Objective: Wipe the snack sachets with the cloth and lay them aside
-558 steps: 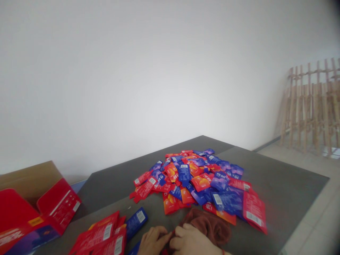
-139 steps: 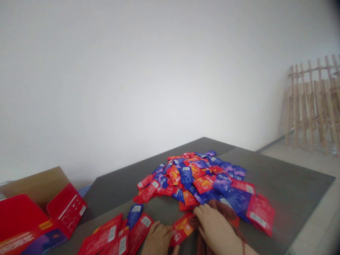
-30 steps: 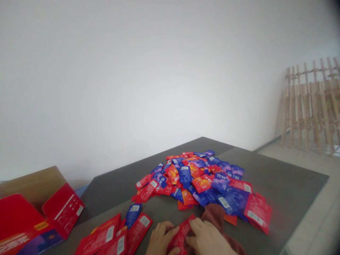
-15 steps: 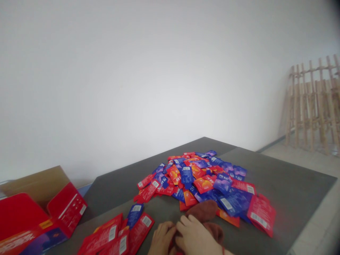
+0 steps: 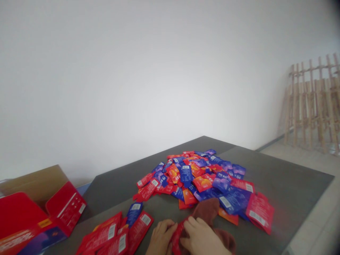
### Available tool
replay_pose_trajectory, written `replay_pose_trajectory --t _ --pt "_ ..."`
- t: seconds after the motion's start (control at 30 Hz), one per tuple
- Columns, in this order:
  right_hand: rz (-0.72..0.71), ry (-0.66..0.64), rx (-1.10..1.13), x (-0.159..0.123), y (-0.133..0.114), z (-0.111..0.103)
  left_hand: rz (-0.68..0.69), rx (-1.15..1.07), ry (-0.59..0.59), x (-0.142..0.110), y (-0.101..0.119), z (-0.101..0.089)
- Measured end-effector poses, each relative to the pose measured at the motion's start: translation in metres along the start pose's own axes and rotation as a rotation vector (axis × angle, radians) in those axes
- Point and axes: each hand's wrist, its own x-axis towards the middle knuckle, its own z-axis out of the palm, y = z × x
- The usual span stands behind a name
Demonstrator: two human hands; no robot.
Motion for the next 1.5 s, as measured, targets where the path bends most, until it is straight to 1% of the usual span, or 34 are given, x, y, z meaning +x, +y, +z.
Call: replay_pose_trajectory --t 0.07,0.1,0.17,0.2,0.27,0.33,0.4,0.47,0.53,0.63,0.7,0.8,0.9,0.97,1.07,1.2,1.27,1.33,1.4,1.5 --pt "-0.096 -0.016 0.011 -0.001 -0.003 0.000 -0.003 0.012 0.007 0.000 0.003 -0.002" --pt "-0.119 -0.012 0.018 -0.003 -0.001 -0.001 0.002 0.017 0.013 0.000 0.004 -0.003" --pt "-0.135 0.011 0.043 -0.011 0.007 -0.005 0.010 0.025 0.026 -0.001 0.007 -0.005" --pt "-0.117 0.019 0.056 -0.015 0.013 -0.008 0.014 0.026 0.031 0.000 0.008 -0.006" --pt "-0.003 0.020 0.062 -0.021 0.023 -0.014 0.014 0.023 0.040 0.000 0.012 -0.009" --pt "0.142 -0.010 0.048 -0.021 0.029 -0.020 0.002 0.022 0.052 0.002 0.017 -0.011" --pt "0.253 -0.021 0.039 -0.015 0.028 -0.023 -0.020 0.031 0.053 0.004 0.020 -0.011" --pt "0.295 -0.014 0.047 -0.005 0.022 -0.021 -0.061 0.040 0.042 0.006 0.022 -0.009" --pt "0.266 -0.027 0.068 0.005 0.013 -0.015 -0.105 0.041 0.025 0.006 0.020 -0.004" --pt "0.167 -0.070 0.078 0.016 0.002 -0.005 -0.130 0.042 0.005 0.005 0.013 0.004" --pt "0.180 -0.059 0.044 0.019 0.001 -0.003 -0.120 0.035 -0.020 0.004 0.007 0.008" --pt "0.276 -0.020 -0.013 0.022 0.008 -0.011 -0.077 0.032 -0.042 0.004 0.005 0.010" --pt "0.341 -0.039 -0.042 0.027 0.013 -0.025 -0.067 0.055 -0.017 0.005 0.008 0.009" --pt "0.338 -0.063 -0.037 0.032 0.009 -0.030 -0.065 0.069 -0.005 0.005 0.011 0.008" --pt "0.251 -0.094 -0.005 0.036 -0.001 -0.032 -0.048 0.085 0.010 0.006 0.013 0.007" --pt "0.211 -0.130 0.019 0.029 -0.005 -0.031 -0.060 0.082 -0.008 0.006 0.013 0.007" --pt "0.190 -0.141 0.068 0.021 0.000 -0.033 -0.068 0.084 -0.022 0.006 0.012 0.005" --pt "0.182 -0.131 0.107 0.011 0.007 -0.035 -0.069 0.096 -0.010 0.006 0.013 0.002" --pt "0.230 -0.102 0.103 0.002 0.014 -0.035 -0.087 0.105 0.015 0.007 0.016 -0.001" --pt "0.354 -0.056 0.066 -0.006 0.021 -0.032 -0.186 0.118 0.048 0.013 0.029 -0.002"
